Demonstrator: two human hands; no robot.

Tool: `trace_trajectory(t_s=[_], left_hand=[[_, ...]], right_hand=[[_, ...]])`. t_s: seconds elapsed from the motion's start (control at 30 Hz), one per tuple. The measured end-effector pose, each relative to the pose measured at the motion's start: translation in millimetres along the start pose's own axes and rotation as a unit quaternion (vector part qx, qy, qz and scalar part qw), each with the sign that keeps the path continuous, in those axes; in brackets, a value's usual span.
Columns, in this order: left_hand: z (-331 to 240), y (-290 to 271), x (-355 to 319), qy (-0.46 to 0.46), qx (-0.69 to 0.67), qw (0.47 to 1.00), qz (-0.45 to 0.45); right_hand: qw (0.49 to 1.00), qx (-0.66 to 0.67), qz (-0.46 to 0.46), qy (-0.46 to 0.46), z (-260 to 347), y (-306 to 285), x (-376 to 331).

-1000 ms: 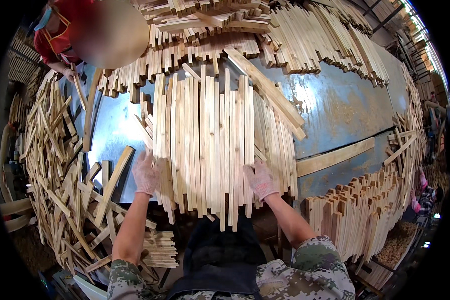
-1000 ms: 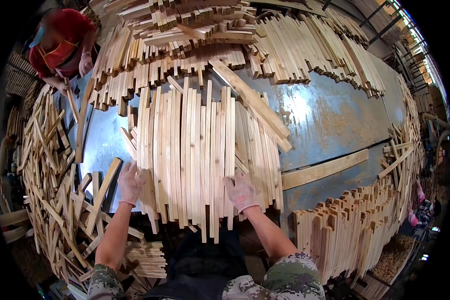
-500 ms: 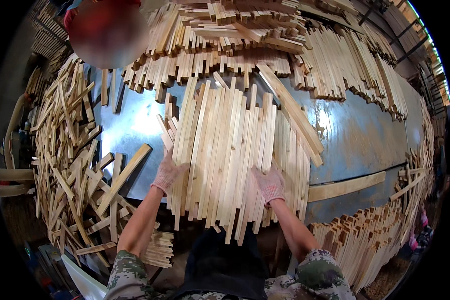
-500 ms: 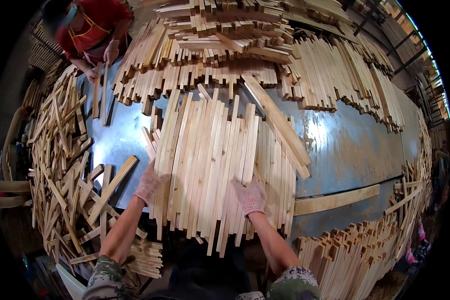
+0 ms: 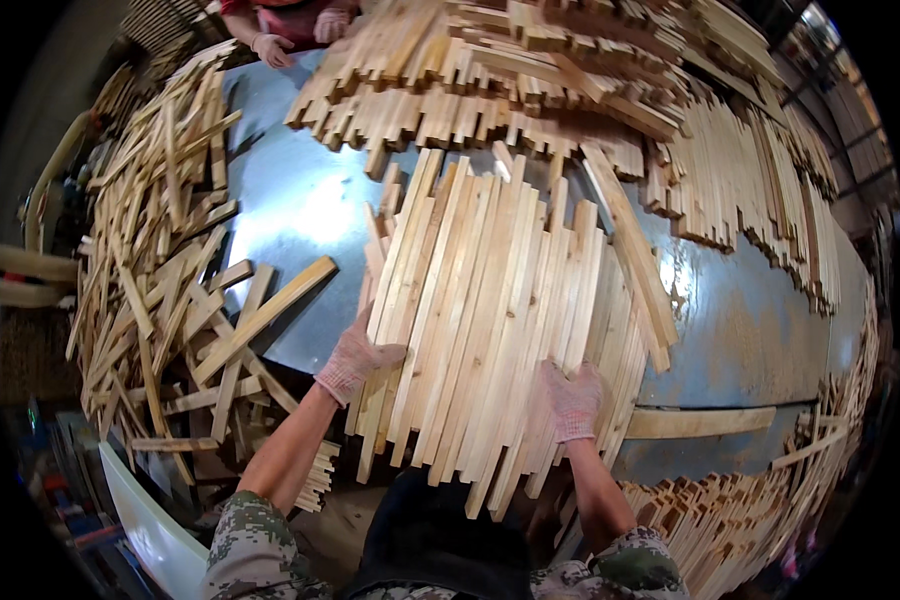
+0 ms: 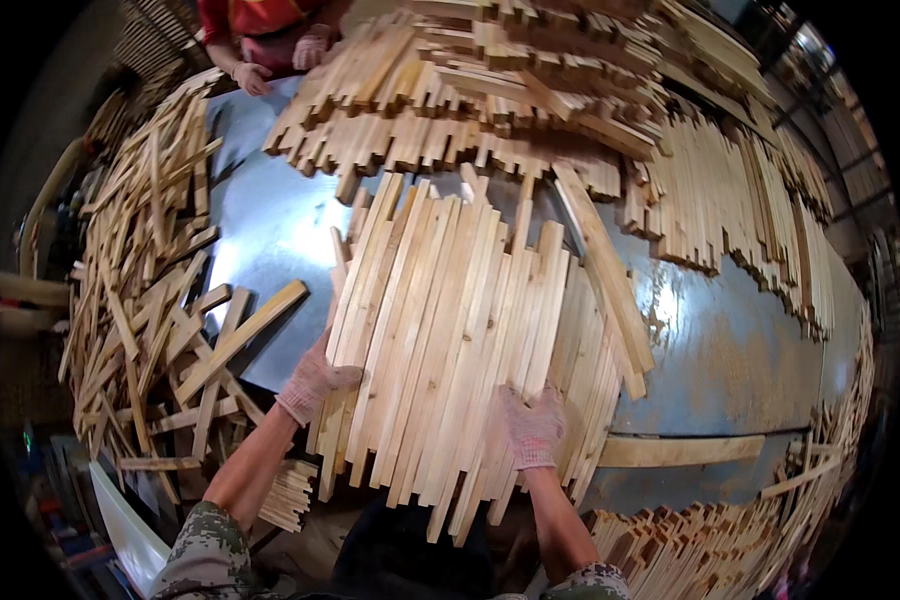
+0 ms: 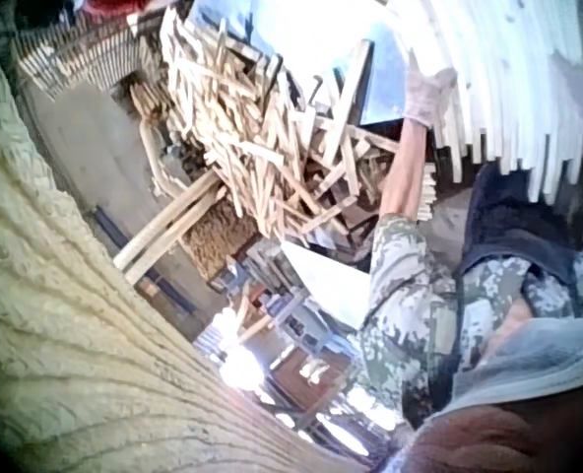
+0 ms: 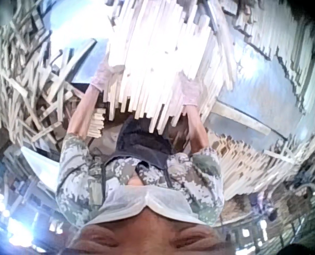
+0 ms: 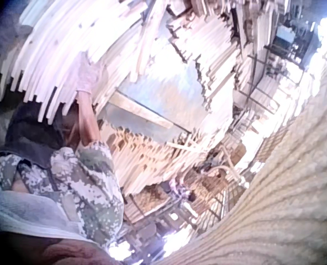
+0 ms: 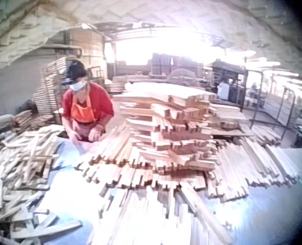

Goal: The person gathers bundles of thin wooden strips from a metal table and places them onto a conveyor belt. They also pick up stray wooden strips from the floor and arrange the wood on the table and belt.

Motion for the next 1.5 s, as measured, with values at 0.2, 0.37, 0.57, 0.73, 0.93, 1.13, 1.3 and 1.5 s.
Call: trace_trajectory(t_s=[0.2, 0.37, 0.57, 0.73, 0.93, 1.13, 1.3, 1.5], left_hand=[[-30, -49, -97, 0.054, -0.106, 0.986, -0.118], [-38, -101, -221, 0.150, -0.184, 0.937, -0.256], [26, -135, -423, 0.247, -0.250, 0.831, -0.432], [56, -111, -663, 0.148, -0.244, 0.762, -0.581], [102, -47, -900, 0.019, -0.239, 0.659, -0.713], [177, -3, -1054, -0.055, -0.315, 0.599, -0.734], [246, 8, -1143, -0.181, -0.260, 0.586, -0.746], [288, -68, -1272, -0.463, -0.100, 0.649, -0.595]], right_hand=[[0.995, 0.085, 0.011, -0.053, 82, -23, -65], [0.965, 0.020, 0.076, -0.251, 121, 3, -100], [0.868, 0.124, 0.213, -0.432, 178, 52, -267], [0.803, -0.011, 0.293, -0.519, 169, 91, -471], [0.681, -0.088, 0.418, -0.595, 85, 139, -696], [0.568, -0.239, 0.366, -0.697, -11, 200, -852], [0.534, -0.309, 0.363, -0.698, -77, 237, -939], [0.530, -0.314, 0.393, -0.682, -120, 279, -1058]])
Point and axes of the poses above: each hand's wrist, its own x-axis towards the middle knuckle, its own y-axis out of the palm, z = x × y, the point moved 3 cm from there along x, towards the middle knuckle, and after that the axes turned 10 degrees about y, right-handed, at the moved point
